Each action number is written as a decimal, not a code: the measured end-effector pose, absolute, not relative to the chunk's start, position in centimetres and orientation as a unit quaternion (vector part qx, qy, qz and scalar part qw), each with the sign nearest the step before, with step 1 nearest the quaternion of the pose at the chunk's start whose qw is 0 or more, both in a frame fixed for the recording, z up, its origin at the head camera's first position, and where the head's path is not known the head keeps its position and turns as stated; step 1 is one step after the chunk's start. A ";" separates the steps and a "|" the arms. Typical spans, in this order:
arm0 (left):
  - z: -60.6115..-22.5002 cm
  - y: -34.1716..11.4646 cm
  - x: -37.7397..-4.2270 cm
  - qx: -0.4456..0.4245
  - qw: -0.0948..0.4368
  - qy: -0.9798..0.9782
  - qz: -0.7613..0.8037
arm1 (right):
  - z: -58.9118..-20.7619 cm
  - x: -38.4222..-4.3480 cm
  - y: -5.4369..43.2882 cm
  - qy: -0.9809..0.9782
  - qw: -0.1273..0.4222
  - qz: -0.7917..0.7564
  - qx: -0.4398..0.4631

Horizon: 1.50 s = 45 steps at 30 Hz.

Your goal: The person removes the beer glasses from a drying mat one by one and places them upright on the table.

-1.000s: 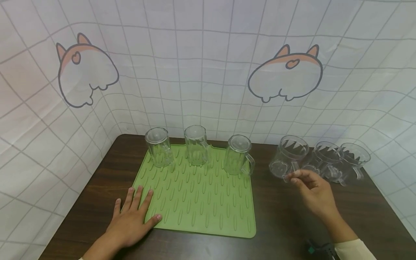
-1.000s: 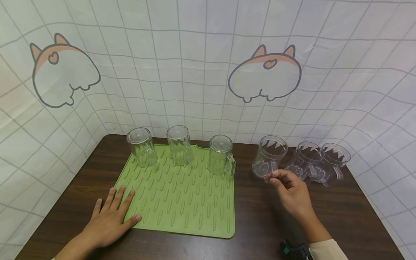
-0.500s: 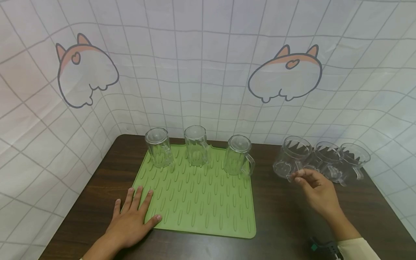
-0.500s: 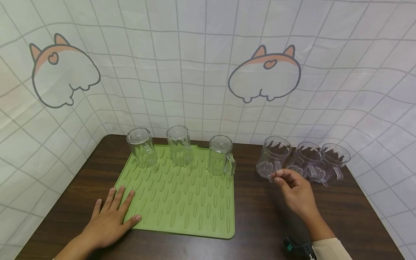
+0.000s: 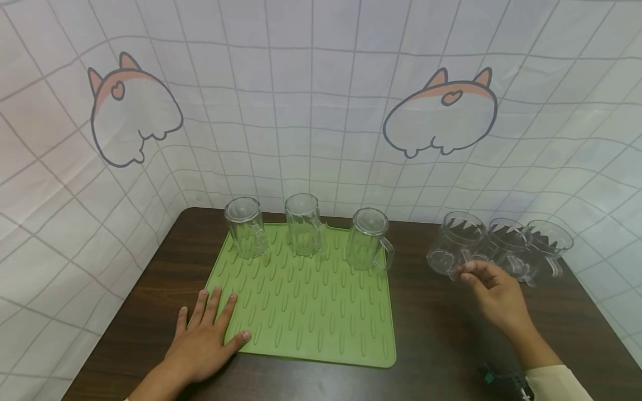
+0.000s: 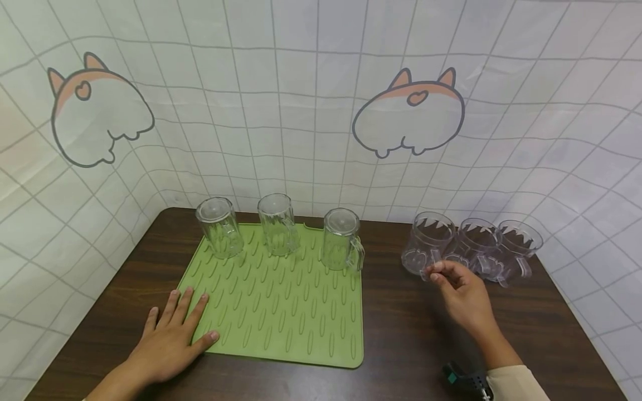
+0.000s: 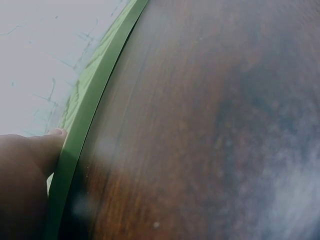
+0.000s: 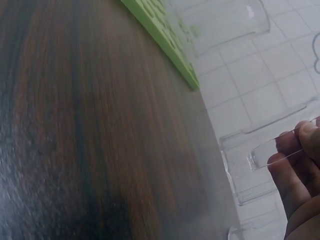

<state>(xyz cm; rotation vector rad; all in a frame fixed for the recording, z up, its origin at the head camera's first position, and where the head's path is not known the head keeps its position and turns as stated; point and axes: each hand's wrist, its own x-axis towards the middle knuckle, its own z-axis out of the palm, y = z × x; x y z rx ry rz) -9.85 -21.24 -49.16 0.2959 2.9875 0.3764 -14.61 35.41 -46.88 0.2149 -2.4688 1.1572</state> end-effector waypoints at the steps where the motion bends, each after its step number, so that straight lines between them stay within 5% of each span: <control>1: -49.2 -21.2 -9.9 0.098 0.058 0.986 0.124 | -46.9 -14.6 35.5 -0.884 0.201 0.416 0.076; 37: -49.3 -21.2 -9.8 0.095 0.059 0.986 0.125 | -48.0 -14.8 37.3 -0.894 0.182 0.404 0.060; 45: -49.3 -21.2 -9.9 0.098 0.054 0.986 0.122 | -47.7 -13.9 37.0 -0.884 0.230 0.407 0.000</control>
